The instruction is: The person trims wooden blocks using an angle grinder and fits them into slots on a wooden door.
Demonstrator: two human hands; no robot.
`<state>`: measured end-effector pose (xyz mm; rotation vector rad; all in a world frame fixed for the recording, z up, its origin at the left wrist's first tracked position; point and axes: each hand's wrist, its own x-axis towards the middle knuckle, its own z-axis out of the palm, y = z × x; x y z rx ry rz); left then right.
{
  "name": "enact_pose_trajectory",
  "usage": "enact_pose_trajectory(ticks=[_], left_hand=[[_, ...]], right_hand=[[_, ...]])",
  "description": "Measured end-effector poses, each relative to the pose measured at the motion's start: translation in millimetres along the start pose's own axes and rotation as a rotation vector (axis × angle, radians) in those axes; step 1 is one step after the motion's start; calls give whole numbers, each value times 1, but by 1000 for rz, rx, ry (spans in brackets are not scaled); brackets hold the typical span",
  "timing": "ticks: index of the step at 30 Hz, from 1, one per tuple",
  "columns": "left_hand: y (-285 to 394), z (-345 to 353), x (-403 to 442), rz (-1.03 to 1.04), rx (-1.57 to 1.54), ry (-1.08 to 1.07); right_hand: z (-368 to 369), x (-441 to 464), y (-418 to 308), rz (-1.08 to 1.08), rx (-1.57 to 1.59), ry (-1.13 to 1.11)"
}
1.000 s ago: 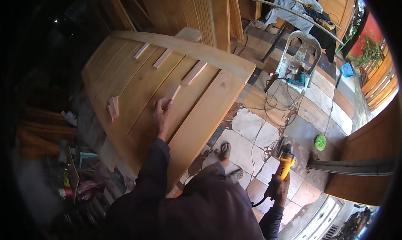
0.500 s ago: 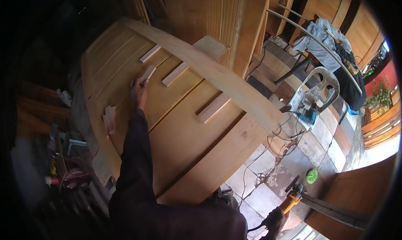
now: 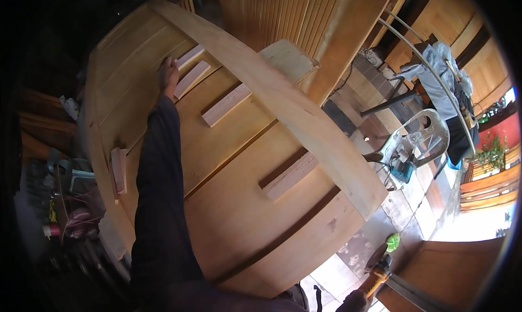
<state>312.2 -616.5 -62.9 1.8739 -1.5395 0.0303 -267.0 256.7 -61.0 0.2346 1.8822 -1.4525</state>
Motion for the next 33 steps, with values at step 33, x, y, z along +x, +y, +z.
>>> enact_pose_trajectory(ticks=[33], left_hand=[[-32,-102,-165,-118,-669,61]], right_hand=[[103,97,-82,-216,65,-100]])
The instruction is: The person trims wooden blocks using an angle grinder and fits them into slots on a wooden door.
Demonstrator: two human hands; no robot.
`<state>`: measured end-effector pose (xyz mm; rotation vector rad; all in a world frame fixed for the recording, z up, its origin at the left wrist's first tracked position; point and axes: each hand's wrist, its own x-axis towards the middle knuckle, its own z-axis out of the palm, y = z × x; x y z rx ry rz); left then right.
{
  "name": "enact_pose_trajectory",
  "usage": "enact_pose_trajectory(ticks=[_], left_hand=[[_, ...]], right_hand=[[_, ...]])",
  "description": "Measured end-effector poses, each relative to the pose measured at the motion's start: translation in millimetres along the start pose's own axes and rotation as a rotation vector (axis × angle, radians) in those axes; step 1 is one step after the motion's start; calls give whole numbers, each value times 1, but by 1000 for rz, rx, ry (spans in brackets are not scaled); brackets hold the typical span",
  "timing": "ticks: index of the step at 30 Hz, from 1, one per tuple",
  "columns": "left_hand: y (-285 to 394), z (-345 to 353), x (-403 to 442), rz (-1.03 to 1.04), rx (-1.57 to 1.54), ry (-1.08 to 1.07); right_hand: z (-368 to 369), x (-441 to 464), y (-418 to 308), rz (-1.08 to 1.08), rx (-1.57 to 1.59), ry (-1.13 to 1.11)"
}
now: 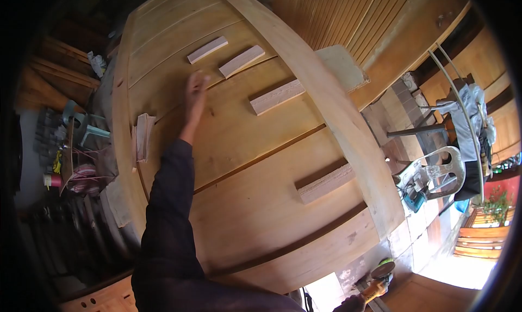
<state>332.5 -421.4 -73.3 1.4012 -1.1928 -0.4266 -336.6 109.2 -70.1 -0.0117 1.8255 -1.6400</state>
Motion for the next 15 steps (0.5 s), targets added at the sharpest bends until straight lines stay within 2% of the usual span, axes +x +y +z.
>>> enact_pose_trajectory(ticks=[3,6,9,10,13,15], left_hand=[[36,36,-3,503,616,42],[20,57,17,486,558,-93],[12,66,43,226,485,-148],[5,69,50,282,560,-90],[-18,78,78,242,494,-107],[-22,85,87,235,571,-55]], right_hand=[[-4,-4,0,-11,0,12],[-12,-7,2,-29,2,28],[-19,-9,1,-36,9,50],[-19,-9,1,-36,9,54],[-23,-8,1,-36,9,66],[-25,-8,2,-35,9,72]])
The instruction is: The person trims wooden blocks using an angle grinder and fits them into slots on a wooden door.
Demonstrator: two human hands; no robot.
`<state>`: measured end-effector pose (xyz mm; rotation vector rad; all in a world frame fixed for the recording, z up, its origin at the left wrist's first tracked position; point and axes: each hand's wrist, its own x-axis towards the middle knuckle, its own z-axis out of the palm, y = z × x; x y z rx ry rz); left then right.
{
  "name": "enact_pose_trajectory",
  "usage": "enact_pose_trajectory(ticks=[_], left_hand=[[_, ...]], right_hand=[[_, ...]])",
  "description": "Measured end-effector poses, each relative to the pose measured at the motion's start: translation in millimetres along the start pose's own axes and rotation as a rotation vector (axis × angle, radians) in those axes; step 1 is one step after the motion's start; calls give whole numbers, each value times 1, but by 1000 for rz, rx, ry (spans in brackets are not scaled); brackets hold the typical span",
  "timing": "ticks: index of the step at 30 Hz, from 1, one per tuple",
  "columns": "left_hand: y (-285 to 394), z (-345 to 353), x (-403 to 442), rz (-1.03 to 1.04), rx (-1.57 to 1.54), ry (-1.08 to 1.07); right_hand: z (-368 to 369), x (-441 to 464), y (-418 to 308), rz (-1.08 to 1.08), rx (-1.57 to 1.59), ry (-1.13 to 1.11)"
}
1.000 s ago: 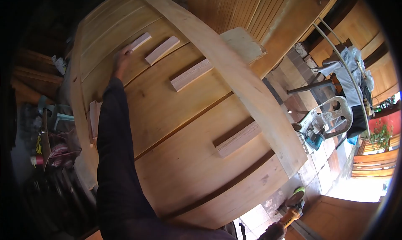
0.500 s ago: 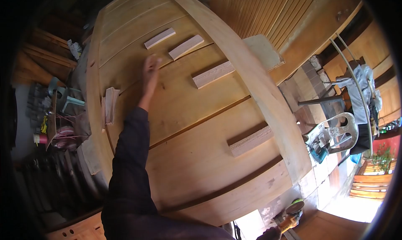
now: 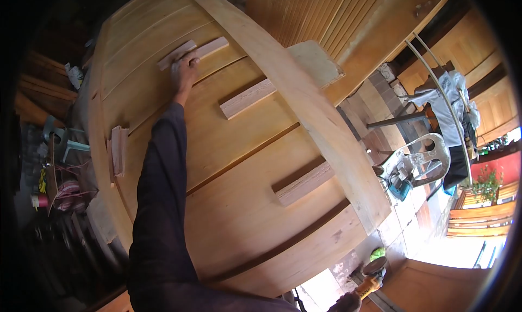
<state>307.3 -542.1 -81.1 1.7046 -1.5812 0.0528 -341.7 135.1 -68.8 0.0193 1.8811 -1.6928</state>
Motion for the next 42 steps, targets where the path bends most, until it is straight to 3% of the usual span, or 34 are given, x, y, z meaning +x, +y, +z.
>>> enact_pose_trajectory(ticks=[2,6,12,15,24,27,30,33,36,39,42], left_hand=[[-2,8,8,-68,91,6],[-7,14,14,62,21,104],[1,19,33,79,76,-72],[-2,22,26,149,72,61],[16,2,29,-1,-3,-148],[6,13,30,74,20,-61],[9,21,24,231,79,227],[5,29,21,-207,-90,400],[-23,17,14,-327,-13,407],[32,-17,4,-333,329,197],[8,-8,7,-278,-50,182]], right_hand=[[-2,-1,2,0,1,6],[-6,-2,4,4,7,14],[-3,-2,8,10,3,12],[2,-2,8,15,5,6],[-19,-39,35,108,-35,35],[-39,-58,51,164,-55,53],[-42,-51,53,163,-56,53],[-12,-20,30,94,-40,15],[23,6,6,42,-24,-21],[37,12,-2,24,-20,-38],[31,5,2,41,-23,-36]])
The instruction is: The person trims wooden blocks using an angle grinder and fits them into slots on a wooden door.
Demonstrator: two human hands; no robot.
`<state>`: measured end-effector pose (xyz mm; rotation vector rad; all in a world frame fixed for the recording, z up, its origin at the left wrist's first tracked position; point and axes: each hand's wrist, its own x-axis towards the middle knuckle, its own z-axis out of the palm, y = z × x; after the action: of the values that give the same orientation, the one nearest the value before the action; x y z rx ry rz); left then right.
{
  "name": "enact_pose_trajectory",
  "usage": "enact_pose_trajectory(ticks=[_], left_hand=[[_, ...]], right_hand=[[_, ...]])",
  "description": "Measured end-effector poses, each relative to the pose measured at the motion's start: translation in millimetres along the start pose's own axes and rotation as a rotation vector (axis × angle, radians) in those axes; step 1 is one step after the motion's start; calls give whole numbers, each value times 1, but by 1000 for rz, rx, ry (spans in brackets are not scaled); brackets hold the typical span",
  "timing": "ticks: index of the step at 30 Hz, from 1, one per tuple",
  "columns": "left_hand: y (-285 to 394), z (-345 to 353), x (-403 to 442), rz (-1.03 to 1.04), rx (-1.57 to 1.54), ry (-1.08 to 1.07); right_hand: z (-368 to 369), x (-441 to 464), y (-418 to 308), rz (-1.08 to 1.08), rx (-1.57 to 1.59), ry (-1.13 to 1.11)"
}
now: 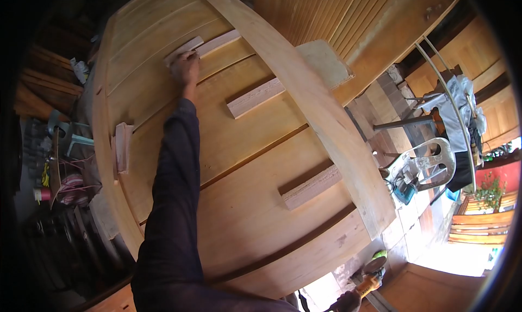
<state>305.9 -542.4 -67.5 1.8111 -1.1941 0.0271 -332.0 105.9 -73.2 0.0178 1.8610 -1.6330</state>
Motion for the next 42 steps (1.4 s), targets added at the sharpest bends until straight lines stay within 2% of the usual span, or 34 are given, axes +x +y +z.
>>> enact_pose_trajectory(ticks=[6,9,11,13,15,21,27,30,33,36,39,42], left_hand=[[-42,20,15,110,-202,-90],[-24,16,10,-71,-198,-49],[-23,22,10,-6,-37,171],[-19,24,8,34,102,244],[-21,23,8,59,222,173],[-20,16,9,42,-9,-26],[-33,20,19,166,-78,-25],[-20,14,9,102,-98,-32],[-23,22,8,80,-128,37],[-25,29,15,-42,124,242],[-15,12,18,57,170,278],[-70,33,50,390,372,364]], right_hand=[[-40,-42,34,108,-31,36],[-50,-54,44,143,-46,46],[-53,-56,48,158,-56,46],[-54,-60,50,167,-61,50],[-56,-62,50,165,-59,56],[-65,-67,50,171,-56,66],[-68,-68,51,167,-54,62],[-69,-69,53,171,-52,61],[-71,-70,54,172,-53,63],[-69,-67,54,168,-55,67],[-53,-52,43,132,-51,55],[-23,-24,20,61,-32,18]])
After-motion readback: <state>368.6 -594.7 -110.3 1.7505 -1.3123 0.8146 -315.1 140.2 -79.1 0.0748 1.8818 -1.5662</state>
